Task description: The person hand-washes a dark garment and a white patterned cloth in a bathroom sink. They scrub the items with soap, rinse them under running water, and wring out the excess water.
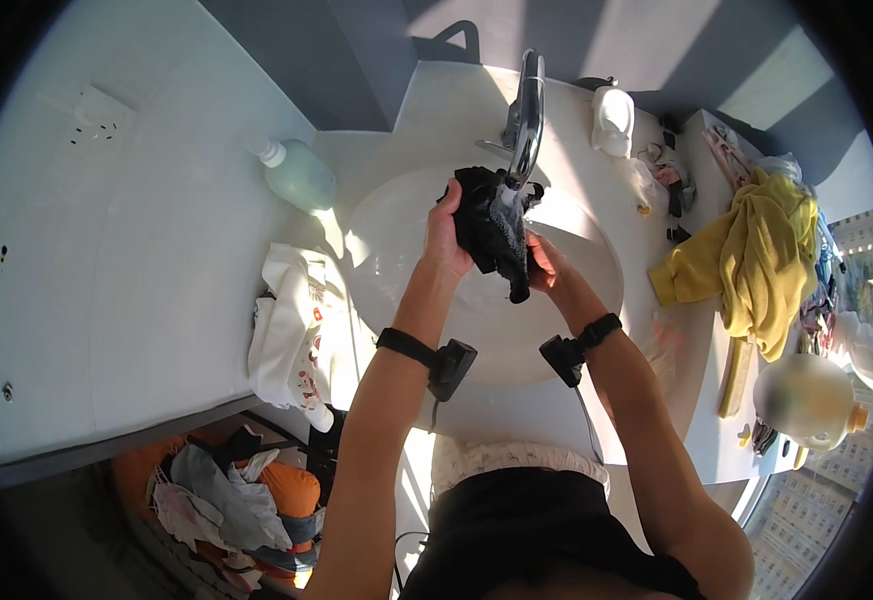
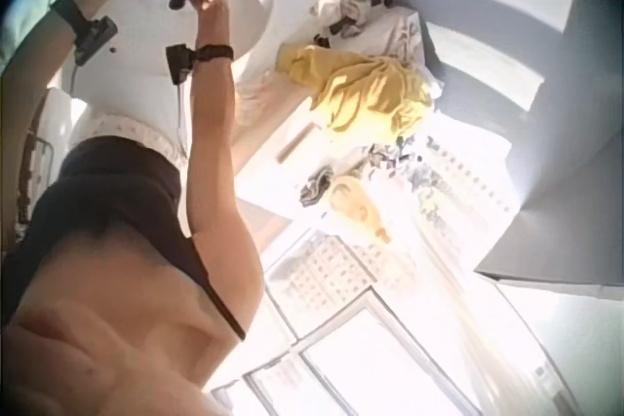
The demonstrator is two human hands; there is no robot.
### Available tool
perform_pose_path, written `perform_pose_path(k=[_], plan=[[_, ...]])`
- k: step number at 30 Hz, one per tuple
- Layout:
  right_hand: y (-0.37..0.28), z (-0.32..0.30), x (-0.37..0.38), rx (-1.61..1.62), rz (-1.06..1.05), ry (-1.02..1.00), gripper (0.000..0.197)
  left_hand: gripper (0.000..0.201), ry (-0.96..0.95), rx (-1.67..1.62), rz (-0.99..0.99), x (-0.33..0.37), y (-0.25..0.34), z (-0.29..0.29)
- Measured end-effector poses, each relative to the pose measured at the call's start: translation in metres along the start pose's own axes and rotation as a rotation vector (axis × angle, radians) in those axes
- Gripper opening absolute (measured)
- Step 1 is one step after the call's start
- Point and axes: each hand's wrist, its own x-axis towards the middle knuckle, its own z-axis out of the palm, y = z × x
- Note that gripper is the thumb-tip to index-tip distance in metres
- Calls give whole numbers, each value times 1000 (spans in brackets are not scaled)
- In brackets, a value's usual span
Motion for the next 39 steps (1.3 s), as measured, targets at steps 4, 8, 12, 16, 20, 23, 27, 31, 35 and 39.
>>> perform_pose_path(k=[4,8,12,16,20,23,27,31,35,39], plan=[[-32,6,-20,87,-233,140,27,51,168,193,72,1,6,-39],[-38,51,-34,-143,-468,170,29,58,94,148,-97,-11,-8,-12],[-1,73,-21,-1189,-686,125,18,69,-134,200,-138,21,-34,-54],[8,77,-19,-1536,-837,512,20,68,78,74,-129,6,-41,-31],[2,73,-1,-1463,-887,552,18,56,147,70,68,18,-66,-50],[3,69,11,-1350,-773,641,21,49,200,238,54,15,-58,-49],[-7,42,20,-1134,-662,517,39,48,305,511,33,10,-44,-29],[-9,50,-1,-613,-500,441,69,48,133,794,169,-2,-26,-13],[-7,51,-14,-183,-317,198,43,49,-64,883,36,-7,-13,-5],[-10,42,-4,-165,-367,298,31,42,173,1045,161,-4,-8,-10]])
